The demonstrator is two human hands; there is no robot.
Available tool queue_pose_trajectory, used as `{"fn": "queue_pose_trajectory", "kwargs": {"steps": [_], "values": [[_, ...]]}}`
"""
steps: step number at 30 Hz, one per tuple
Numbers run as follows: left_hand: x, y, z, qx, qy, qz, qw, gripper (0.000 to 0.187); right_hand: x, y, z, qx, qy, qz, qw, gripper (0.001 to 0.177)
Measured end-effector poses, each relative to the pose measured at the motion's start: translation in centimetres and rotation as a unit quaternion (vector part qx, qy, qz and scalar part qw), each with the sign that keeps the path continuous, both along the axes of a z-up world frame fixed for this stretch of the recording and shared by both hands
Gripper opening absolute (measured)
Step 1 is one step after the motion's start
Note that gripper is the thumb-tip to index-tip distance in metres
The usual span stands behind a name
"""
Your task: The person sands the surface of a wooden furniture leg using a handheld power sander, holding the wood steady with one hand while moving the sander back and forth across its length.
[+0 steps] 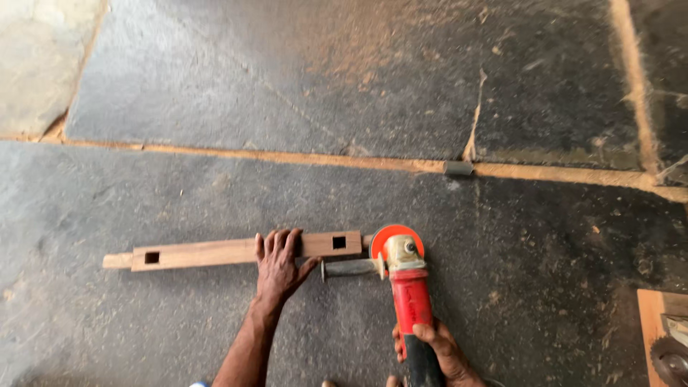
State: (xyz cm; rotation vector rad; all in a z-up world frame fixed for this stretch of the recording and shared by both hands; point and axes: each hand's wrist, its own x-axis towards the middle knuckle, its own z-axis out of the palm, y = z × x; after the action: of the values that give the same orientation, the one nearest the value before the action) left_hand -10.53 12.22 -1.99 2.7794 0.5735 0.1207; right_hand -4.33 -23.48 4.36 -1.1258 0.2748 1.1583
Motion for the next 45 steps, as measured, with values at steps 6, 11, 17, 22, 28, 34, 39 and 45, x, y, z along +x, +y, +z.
{"fn": "queue_pose_trajectory", "kwargs": {"steps": [6,11,17,22,28,34,39,45], "values": [[0.9,0.6,1.1,-0.03,0.034,0.004,0.999,0.082,-0.1,-1.8,0.2,-0.053,0.024,-0.022,0.998,0.073],[1.6,1.3,1.6,-0.04,0.06,-0.002,0.997,0.081,0.6,-4.1,-0.3,-0.022,-0.027,-0.019,0.999,0.075],[2.9,2.6,1.7,-0.056,0.108,-0.013,0.992,0.078,0.4,-0.5,0.1,0.008,0.001,-0.001,1.0,0.074],[3.7,3.3,1.5,-0.052,0.118,-0.023,0.991,0.076,0.8,0.5,1.7,-0.06,0.017,-0.029,0.998,0.073],[4.2,3.7,1.1,-0.061,0.143,-0.02,0.988,0.077,1.5,-3.5,0.3,-0.027,-0.011,-0.033,0.999,0.071],[4.6,3.6,1.4,-0.074,0.15,-0.009,0.986,0.079,1.8,-0.7,0.1,0.032,-0.058,0.013,0.998,0.071],[4.5,3.5,1.7,-0.087,0.162,-0.007,0.983,0.08,1.5,1.3,1.1,0.01,-0.044,-0.002,0.999,0.071],[5.1,4.1,1.7,-0.073,0.177,-0.017,0.981,0.081,1.8,0.2,1.4,0.0,-0.038,-0.014,0.999,0.071]]}}
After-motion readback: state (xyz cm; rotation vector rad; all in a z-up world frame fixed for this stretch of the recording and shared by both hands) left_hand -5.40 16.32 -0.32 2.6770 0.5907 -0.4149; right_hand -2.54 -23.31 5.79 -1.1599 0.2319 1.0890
